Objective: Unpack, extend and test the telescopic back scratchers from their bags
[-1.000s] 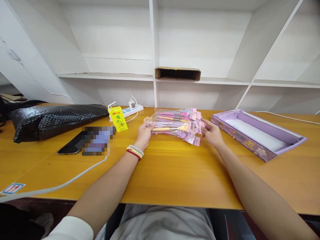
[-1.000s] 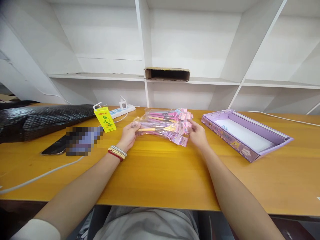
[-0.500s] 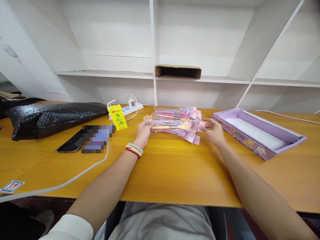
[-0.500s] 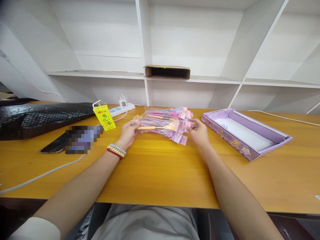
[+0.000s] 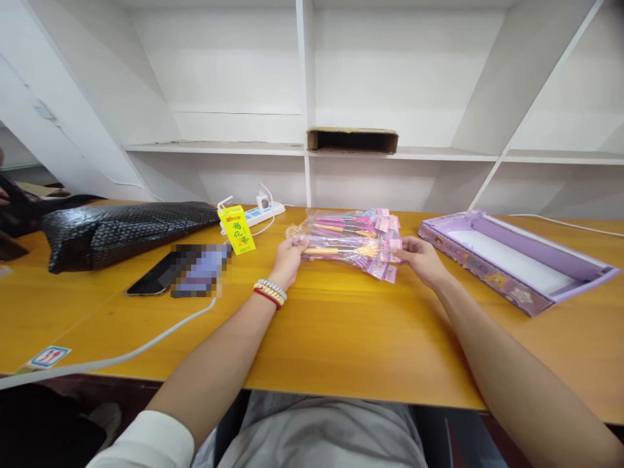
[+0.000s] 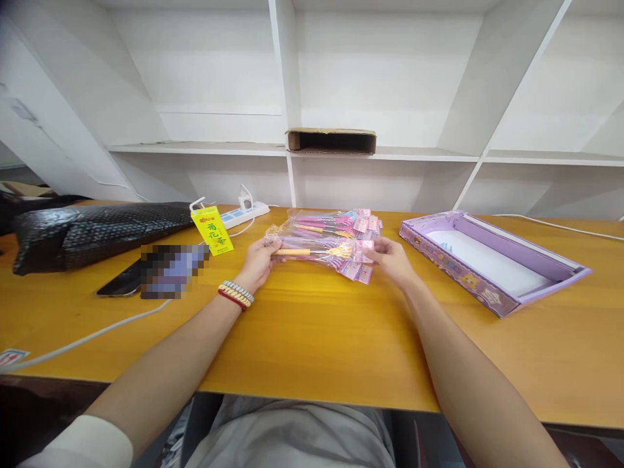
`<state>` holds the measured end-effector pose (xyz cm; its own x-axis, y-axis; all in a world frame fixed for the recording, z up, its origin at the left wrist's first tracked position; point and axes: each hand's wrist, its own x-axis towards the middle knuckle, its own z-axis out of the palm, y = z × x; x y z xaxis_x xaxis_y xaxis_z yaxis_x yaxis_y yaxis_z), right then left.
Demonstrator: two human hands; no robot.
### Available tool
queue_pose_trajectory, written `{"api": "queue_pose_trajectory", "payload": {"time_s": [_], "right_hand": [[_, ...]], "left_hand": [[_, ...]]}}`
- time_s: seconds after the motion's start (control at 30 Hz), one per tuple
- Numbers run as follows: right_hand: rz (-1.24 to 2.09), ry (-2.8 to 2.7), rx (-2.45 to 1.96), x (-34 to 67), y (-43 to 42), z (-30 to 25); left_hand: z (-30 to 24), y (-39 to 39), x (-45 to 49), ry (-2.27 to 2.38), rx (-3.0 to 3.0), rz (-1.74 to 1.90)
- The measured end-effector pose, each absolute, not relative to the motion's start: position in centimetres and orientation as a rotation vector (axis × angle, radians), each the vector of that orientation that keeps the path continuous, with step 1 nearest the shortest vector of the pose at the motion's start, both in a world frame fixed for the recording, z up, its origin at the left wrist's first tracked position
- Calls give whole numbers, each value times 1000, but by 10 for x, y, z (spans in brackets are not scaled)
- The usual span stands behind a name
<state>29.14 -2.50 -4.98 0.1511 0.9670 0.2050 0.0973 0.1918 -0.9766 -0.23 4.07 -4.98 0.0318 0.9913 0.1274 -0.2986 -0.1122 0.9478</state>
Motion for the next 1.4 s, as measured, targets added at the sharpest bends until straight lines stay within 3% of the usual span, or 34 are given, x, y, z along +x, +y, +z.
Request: {"api": "queue_pose_trajectory", "payload": {"time_s": [0.2,0.8,1.2,1.4], "right_hand": [[1073,-1248,-1130,287,-27,-48],[798,-1174,-1295,289,-22,-54],[1089,-1119,-1085,291,-25,-50],[948,-1222,-1201,287,-24,-54]], "left_hand": [[-48,37,-2,895,1092,1381],[-53,37,2,895,1121,1371],[-55,40,1,921,1124,1405],[-53,39,1,930,1104,1395]]}}
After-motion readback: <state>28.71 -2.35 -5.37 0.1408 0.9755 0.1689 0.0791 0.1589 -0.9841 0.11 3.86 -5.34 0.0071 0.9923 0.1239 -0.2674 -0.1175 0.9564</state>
